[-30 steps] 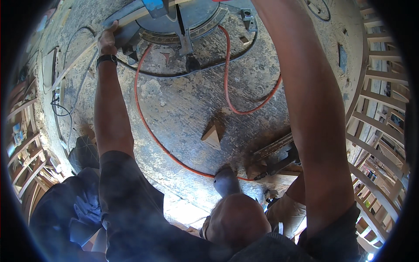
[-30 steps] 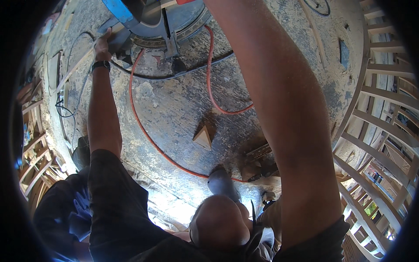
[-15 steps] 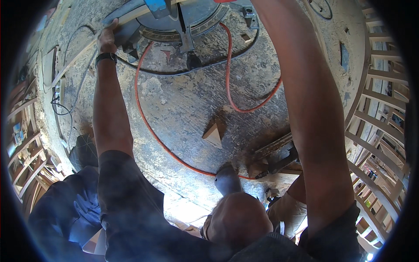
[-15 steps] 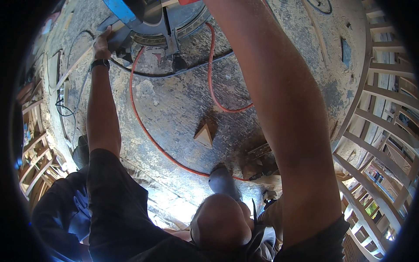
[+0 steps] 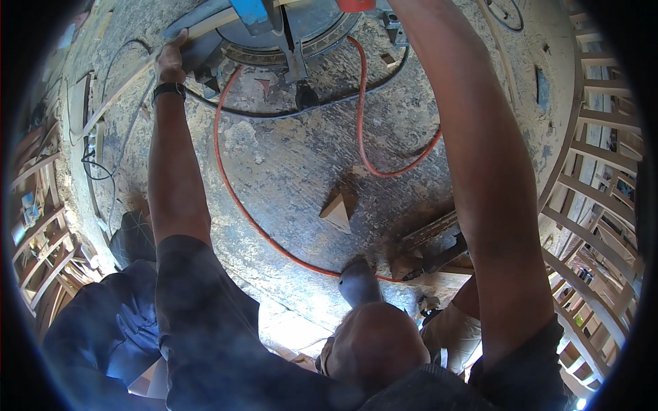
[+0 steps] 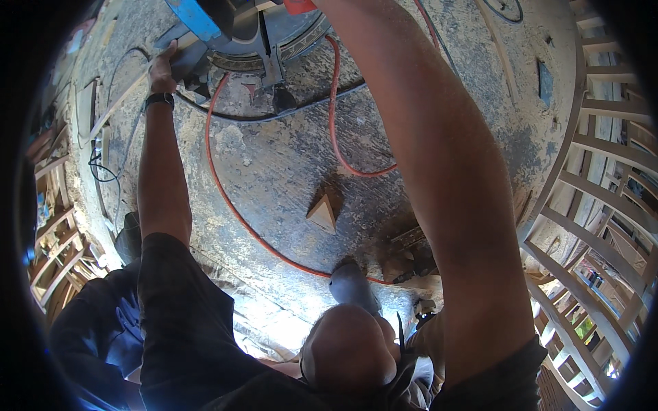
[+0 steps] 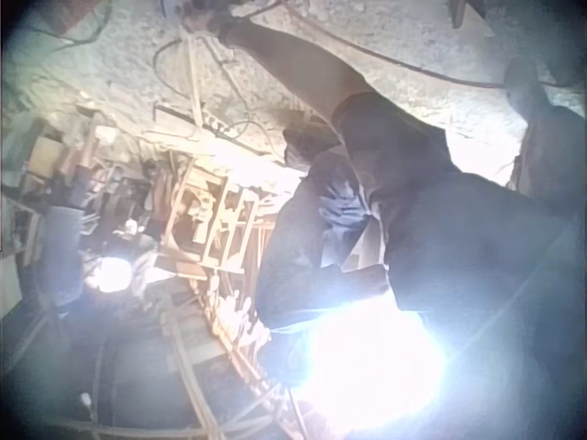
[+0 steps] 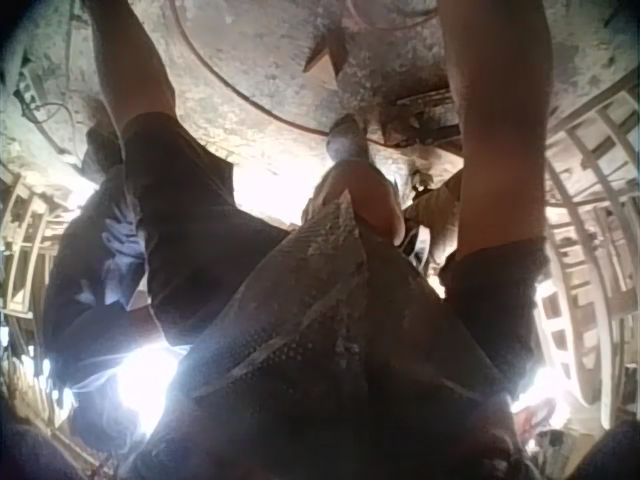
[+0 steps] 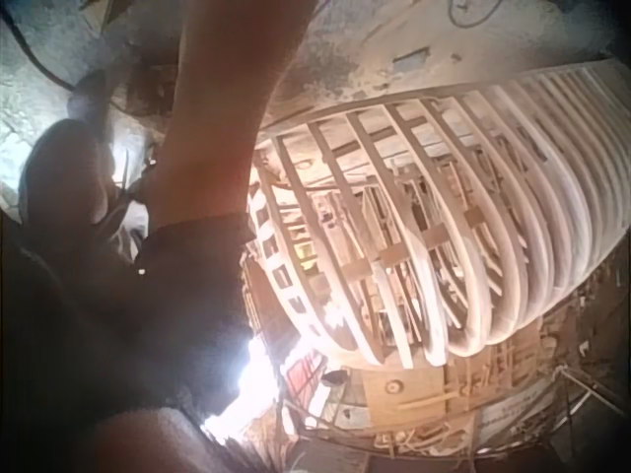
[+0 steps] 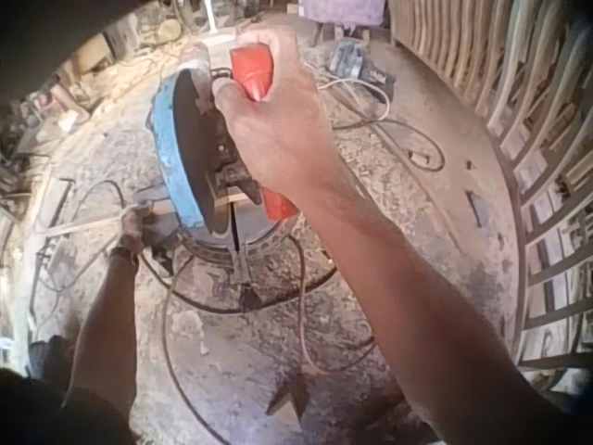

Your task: The person assembles a curved wooden structure by filing a joint with a rasp, cutting a thin wooden strip with a miter saw, and gluing a small wooden block into the frame.

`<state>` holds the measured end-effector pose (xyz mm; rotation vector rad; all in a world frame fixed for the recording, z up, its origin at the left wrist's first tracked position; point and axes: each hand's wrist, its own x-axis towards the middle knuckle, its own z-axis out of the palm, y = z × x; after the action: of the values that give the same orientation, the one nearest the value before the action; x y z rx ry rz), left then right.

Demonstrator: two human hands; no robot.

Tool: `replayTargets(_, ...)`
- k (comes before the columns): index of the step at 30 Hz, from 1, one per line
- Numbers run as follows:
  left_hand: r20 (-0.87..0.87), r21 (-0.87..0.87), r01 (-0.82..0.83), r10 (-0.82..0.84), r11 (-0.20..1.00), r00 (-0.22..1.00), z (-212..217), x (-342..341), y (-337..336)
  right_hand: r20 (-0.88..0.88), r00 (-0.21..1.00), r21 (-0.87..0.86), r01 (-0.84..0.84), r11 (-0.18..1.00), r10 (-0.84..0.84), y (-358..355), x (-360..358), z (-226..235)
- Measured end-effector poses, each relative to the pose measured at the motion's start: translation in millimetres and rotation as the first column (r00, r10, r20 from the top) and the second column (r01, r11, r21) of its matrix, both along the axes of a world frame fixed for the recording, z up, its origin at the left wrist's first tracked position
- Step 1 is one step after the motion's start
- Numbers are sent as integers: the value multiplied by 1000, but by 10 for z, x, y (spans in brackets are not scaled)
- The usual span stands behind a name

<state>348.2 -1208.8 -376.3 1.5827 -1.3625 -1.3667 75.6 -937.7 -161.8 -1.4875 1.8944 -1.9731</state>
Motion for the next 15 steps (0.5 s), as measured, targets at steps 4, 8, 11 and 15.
replayTargets(4, -12, 13, 1, -1, 1000, 1000, -83, 63, -145, -28, 999, -20, 22, 1000, -23, -17, -3, -48)
replayTargets(8, -19, -11, -1, 1, 1000, 1000, -105, -21, -101, -77, 996, -99, 34, 995, -42, -30, -37, -118)
replayTargets(11, -76, 104, 71, -63, 992, 995, -54, 79, -78, -21, 999, -44, 33, 998, -34, 37, 34, -39)
replayTargets(15, 24, -119, 37, -35, 992, 999, -195, -280, 92, 73, 978, -22, -194, 981, 195, 221, -169, -19)
